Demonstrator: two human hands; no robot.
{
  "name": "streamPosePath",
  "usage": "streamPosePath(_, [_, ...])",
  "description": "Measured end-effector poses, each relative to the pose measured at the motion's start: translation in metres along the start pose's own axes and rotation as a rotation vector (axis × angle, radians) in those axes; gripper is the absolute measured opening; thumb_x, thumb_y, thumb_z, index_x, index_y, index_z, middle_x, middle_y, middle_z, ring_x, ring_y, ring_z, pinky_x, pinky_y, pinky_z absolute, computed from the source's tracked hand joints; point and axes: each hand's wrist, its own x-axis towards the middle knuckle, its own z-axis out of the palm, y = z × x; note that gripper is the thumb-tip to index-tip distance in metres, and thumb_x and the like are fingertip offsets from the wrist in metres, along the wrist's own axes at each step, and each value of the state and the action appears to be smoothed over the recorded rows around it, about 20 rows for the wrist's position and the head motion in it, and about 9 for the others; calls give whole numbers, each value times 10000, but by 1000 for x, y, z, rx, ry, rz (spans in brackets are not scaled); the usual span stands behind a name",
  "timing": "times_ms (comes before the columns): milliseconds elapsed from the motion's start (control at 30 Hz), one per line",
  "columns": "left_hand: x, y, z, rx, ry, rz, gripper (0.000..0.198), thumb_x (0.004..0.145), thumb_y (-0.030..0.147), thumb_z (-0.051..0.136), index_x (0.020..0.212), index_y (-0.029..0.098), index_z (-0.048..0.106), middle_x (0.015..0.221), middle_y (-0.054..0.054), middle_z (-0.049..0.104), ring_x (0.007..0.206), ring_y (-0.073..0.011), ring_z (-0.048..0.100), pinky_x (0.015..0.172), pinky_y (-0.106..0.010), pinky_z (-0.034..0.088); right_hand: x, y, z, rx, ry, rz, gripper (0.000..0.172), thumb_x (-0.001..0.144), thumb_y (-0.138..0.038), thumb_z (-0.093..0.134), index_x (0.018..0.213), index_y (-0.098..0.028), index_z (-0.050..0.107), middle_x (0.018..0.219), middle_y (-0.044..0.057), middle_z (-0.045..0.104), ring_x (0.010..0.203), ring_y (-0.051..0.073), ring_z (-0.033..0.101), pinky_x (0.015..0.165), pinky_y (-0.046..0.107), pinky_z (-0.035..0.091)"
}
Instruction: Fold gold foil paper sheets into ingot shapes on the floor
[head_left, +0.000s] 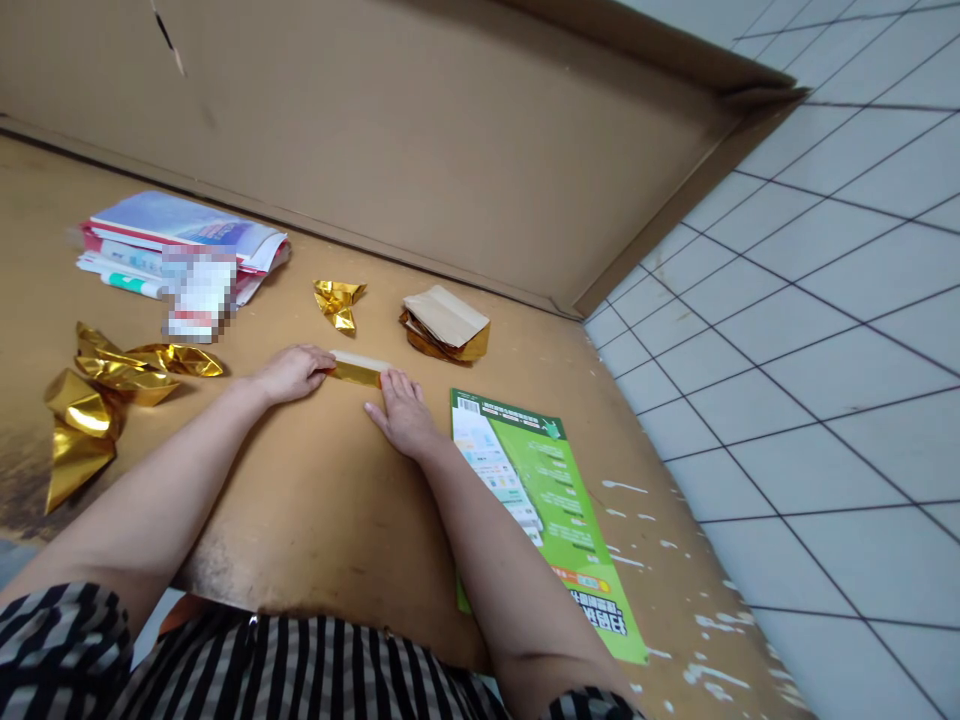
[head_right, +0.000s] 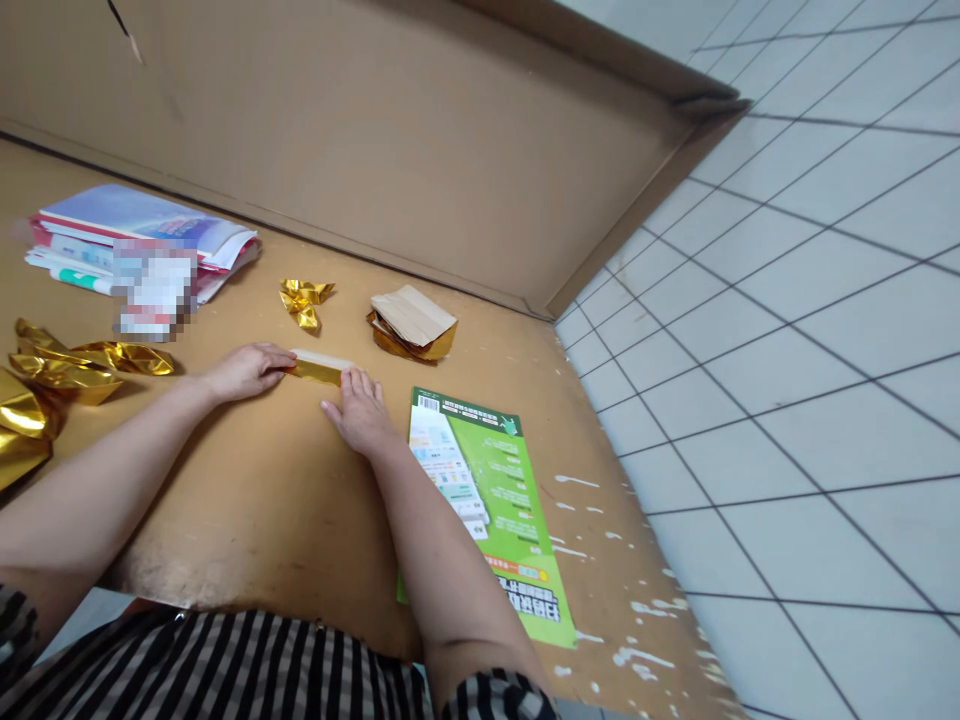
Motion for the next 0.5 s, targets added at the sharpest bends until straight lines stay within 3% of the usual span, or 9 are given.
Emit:
streamPosePath(167, [-2,-4,3,-42,49,3,378,810,163,472,1107,229,697,1169,-24,702,1066,-193,643,979,-344,496,-2,-5,1,-13,35,-97,649,971,-504,294,1480,-101,315,1568,184,268,1472,261,175,1174,512,153])
streamPosePath(500, [1,-11,8,-128,76,8,369,766,230,512,1075,214,713,1182,-46,692,1072,-233,632,991,-387,486,0,-26,-3,37,-93,-139,691,974,-499,274,1508,-62,234,1591,173,182,1484,253,109,1194,497,89])
